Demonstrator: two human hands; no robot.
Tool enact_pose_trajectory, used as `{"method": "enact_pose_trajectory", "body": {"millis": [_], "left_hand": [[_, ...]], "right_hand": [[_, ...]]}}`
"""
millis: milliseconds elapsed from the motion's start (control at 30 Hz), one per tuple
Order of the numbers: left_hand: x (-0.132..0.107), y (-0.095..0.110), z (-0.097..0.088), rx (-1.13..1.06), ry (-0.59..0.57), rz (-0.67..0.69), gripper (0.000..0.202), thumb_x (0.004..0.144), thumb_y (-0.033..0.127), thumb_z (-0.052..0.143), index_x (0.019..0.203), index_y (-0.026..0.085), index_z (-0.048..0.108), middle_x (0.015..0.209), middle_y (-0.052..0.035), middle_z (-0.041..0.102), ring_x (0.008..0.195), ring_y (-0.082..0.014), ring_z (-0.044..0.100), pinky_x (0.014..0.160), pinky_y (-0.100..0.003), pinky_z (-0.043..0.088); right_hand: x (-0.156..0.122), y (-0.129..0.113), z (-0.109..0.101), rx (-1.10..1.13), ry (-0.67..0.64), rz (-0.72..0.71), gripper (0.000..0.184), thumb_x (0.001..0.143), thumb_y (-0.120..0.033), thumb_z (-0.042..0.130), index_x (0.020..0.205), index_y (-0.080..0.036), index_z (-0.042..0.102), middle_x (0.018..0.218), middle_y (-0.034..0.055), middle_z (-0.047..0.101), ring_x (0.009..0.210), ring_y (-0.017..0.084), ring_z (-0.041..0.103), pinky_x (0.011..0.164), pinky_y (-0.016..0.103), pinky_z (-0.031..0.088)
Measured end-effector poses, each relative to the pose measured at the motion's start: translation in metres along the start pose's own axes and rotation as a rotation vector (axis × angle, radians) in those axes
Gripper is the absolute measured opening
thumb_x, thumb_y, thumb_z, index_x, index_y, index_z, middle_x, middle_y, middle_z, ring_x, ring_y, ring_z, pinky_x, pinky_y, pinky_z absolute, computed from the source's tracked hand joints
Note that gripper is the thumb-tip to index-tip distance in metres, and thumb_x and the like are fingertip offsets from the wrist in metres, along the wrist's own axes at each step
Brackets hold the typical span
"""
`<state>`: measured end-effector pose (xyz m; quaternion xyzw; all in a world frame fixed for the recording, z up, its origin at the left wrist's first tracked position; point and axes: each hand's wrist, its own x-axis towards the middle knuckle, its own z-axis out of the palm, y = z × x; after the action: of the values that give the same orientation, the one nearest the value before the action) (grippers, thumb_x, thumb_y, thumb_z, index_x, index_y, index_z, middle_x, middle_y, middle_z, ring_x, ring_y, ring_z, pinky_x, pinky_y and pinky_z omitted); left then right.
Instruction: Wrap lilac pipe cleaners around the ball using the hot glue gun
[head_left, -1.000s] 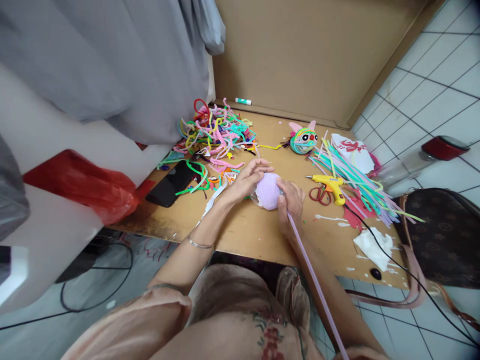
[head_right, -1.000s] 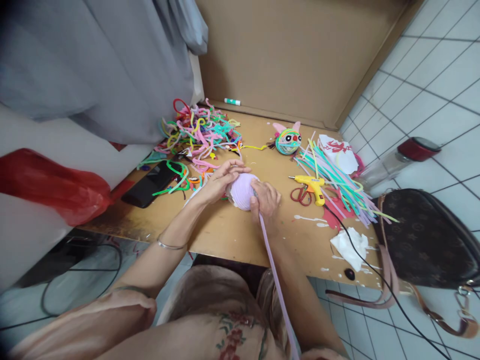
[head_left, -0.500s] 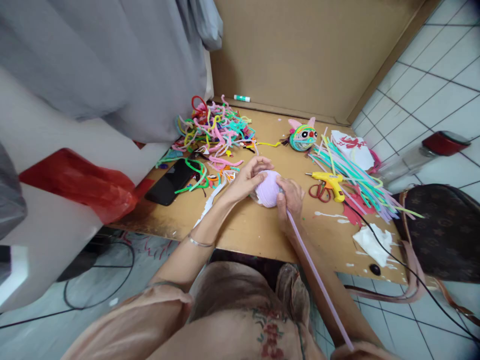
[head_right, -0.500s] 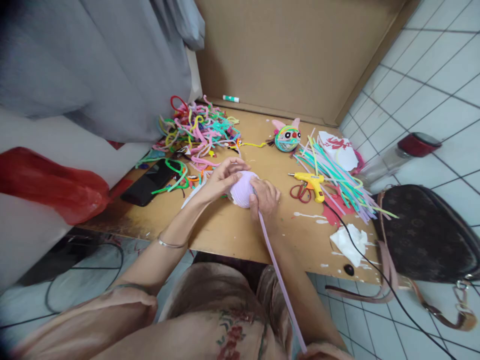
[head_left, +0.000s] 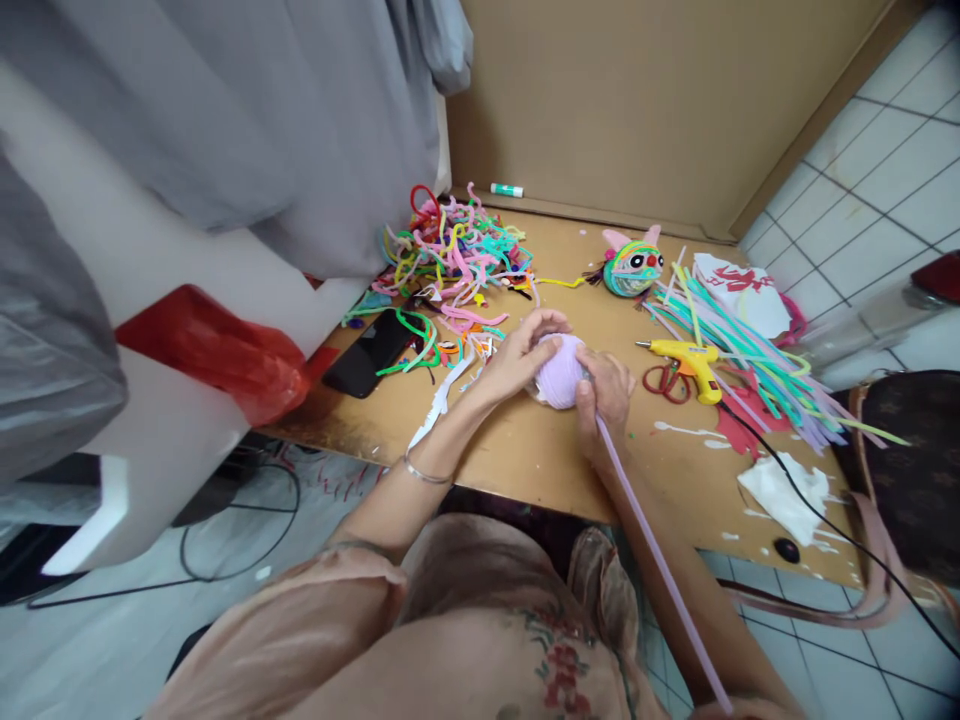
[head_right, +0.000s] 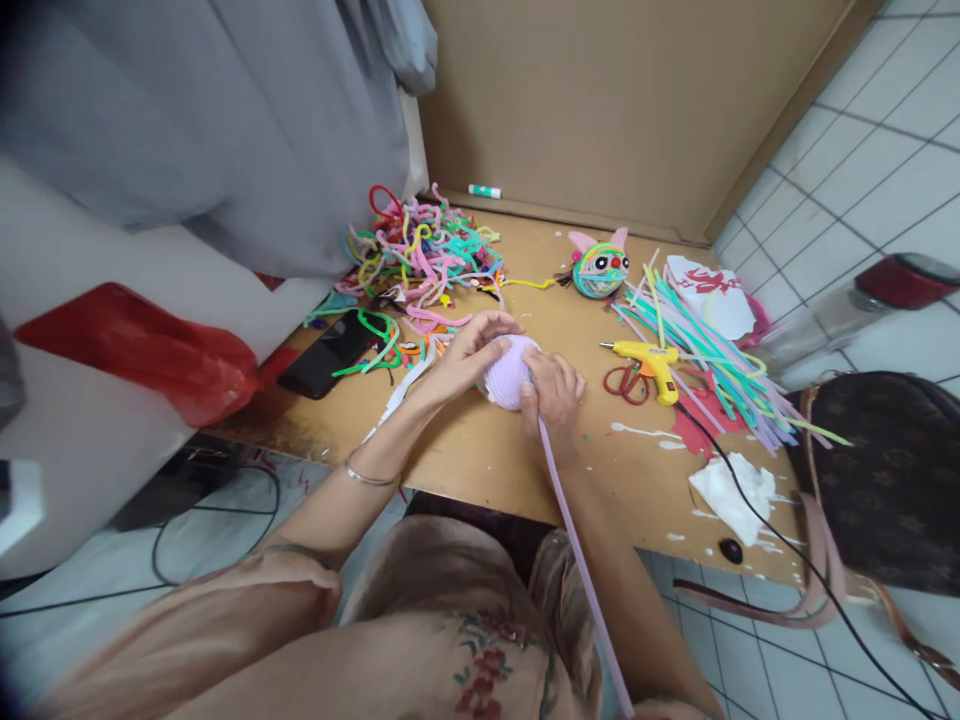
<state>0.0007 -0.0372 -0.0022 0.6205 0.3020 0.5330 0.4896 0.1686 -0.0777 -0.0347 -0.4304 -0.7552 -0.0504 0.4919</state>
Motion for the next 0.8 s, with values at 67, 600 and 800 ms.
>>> {"method": "enact_pose_trajectory", "body": {"millis": [67,600,800], "left_hand": [[0.0,0.0,0.0,0.016,-0.002,0.017,0.04,0.087,0.045,0.065,0.113,0.018,0.054,0.122,-0.0131,0.065,0.121,-0.0237,0.061,0.107,-0.039,0.046],[-0.001,0.004,0.003,0.038,-0.012,0.015,0.036,0.082,0.028,0.064,0.114,0.017,0.052,0.122,-0.0128,0.065,0.121,-0.0233,0.06,0.108,-0.039,0.043],[-0.003,0.005,0.005,-0.007,0.038,-0.047,0.031,0.091,0.038,0.057,0.114,0.018,0.052,0.121,-0.0133,0.068,0.119,-0.0236,0.063,0.102,-0.038,0.046]], "right_hand": [[0.0,0.0,0.0,-0.002,0.004,-0.002,0.037,0.099,-0.032,0.037,0.128,-0.022,0.059,0.126,0.0092,0.069,0.117,0.024,0.059,0.103,0.042,0.04],[0.002,-0.01,-0.007,-0.02,-0.032,0.041,0.036,0.1,-0.03,0.037,0.127,-0.023,0.059,0.128,0.0087,0.068,0.12,0.023,0.059,0.105,0.044,0.041],[0.001,-0.009,-0.006,-0.011,-0.015,0.026,0.034,0.1,-0.028,0.039,0.127,-0.023,0.059,0.127,0.0083,0.069,0.12,0.023,0.058,0.104,0.043,0.04]]}}
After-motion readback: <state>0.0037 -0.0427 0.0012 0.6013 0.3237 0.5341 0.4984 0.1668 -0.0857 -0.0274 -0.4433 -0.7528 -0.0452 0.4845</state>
